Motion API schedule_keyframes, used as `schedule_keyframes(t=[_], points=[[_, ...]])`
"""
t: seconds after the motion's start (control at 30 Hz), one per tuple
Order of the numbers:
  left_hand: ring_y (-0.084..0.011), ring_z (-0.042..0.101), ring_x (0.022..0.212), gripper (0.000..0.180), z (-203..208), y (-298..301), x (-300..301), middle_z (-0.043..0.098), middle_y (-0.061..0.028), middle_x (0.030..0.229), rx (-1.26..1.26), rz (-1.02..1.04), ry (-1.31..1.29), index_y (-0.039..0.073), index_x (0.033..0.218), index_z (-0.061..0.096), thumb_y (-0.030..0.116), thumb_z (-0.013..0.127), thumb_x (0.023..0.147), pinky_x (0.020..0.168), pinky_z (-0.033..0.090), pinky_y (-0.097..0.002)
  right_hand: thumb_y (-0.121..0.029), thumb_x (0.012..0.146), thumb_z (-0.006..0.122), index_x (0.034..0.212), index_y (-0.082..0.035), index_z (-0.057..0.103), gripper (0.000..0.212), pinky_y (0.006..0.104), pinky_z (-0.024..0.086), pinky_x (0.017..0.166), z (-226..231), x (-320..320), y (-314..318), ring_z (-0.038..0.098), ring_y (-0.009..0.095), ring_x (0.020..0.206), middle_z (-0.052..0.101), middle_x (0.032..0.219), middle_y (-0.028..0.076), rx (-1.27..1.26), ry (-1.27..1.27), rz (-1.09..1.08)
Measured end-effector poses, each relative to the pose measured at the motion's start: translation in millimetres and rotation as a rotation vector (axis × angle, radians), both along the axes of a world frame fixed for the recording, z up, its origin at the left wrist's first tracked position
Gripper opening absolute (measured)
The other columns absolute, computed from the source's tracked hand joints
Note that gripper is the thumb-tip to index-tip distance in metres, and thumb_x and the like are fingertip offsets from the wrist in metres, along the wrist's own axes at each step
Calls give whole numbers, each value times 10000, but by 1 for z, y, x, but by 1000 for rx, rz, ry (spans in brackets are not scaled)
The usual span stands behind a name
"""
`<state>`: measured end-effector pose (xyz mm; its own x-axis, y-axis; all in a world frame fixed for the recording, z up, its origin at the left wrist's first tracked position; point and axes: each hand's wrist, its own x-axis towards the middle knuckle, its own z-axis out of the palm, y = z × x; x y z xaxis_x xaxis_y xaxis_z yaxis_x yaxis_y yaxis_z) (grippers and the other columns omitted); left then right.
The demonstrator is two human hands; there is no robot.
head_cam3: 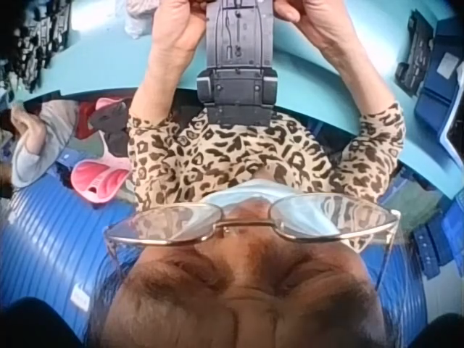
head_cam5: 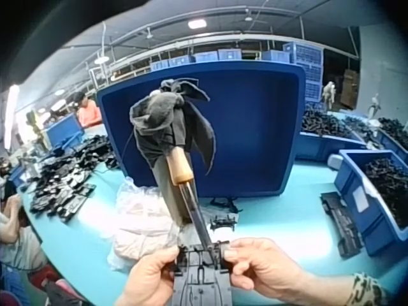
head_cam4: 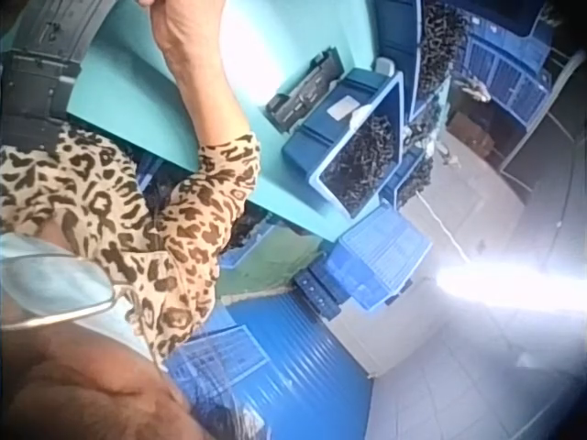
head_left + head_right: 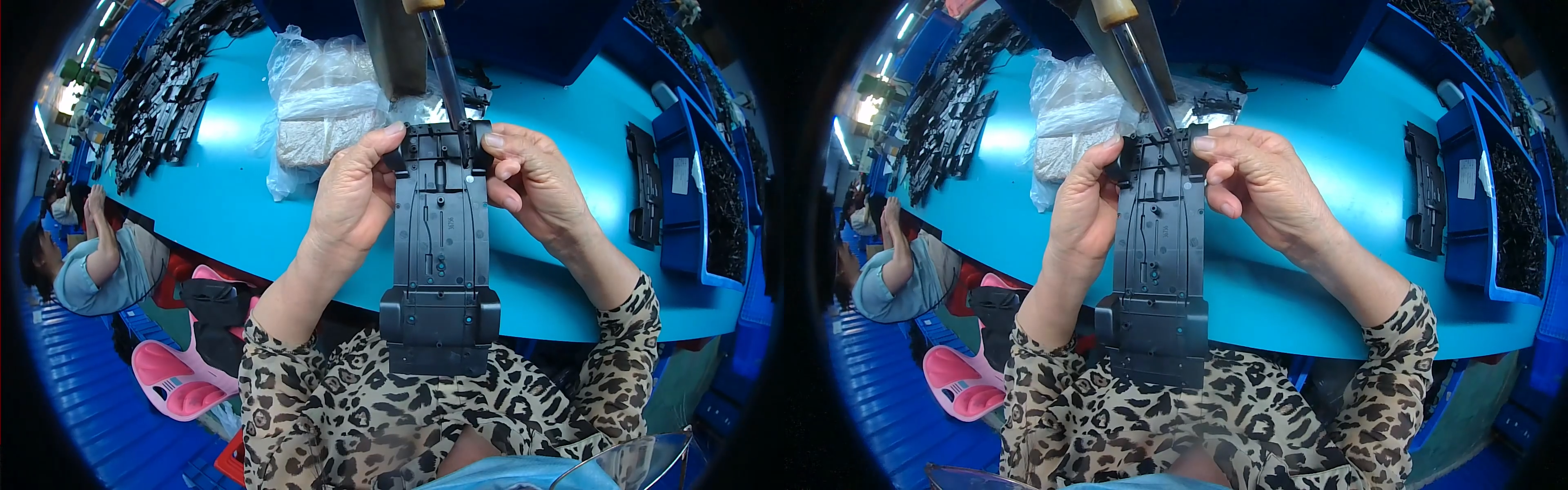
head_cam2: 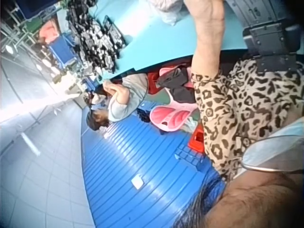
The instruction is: Assembling plastic toy car chassis components using a hanging electric screwdriver on a factory production line.
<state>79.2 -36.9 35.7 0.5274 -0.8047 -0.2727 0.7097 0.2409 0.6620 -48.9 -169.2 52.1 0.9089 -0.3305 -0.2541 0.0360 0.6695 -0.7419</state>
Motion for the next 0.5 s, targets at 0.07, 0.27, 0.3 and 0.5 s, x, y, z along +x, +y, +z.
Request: schedule_keyframes(t=[0.07,0.27,0.3,0.5], points=[[-105,575,687,131,0,0,0,591,-46,773,7,6,9,23,838,566,139,517,805,613,492,-242,-139,762,580,806,8,507,169,157,310,375,1,0,0,419,73,390,466,518,-12,-8,-17,6],[-102,574,679,133,0,0,0,590,-47,763,-3,-6,1,22,833,565,141,510,809,609,491,-237,-150,768,574,803,6,505,175,157,314,381,0,0,0,421,69,391,466,519,-14,-40,-12,15],[-102,575,678,134,0,0,0,590,-47,762,-7,-10,5,21,832,564,141,509,810,609,491,-236,-150,768,574,803,6,505,175,157,314,381,0,0,0,421,69,391,466,519,-14,-39,-13,16],[-101,575,671,137,0,0,0,591,-47,763,10,7,17,21,835,563,145,511,809,602,492,-238,-149,767,575,804,5,505,173,157,313,382,1,1,1,423,71,395,466,522,-16,-42,-10,8]])
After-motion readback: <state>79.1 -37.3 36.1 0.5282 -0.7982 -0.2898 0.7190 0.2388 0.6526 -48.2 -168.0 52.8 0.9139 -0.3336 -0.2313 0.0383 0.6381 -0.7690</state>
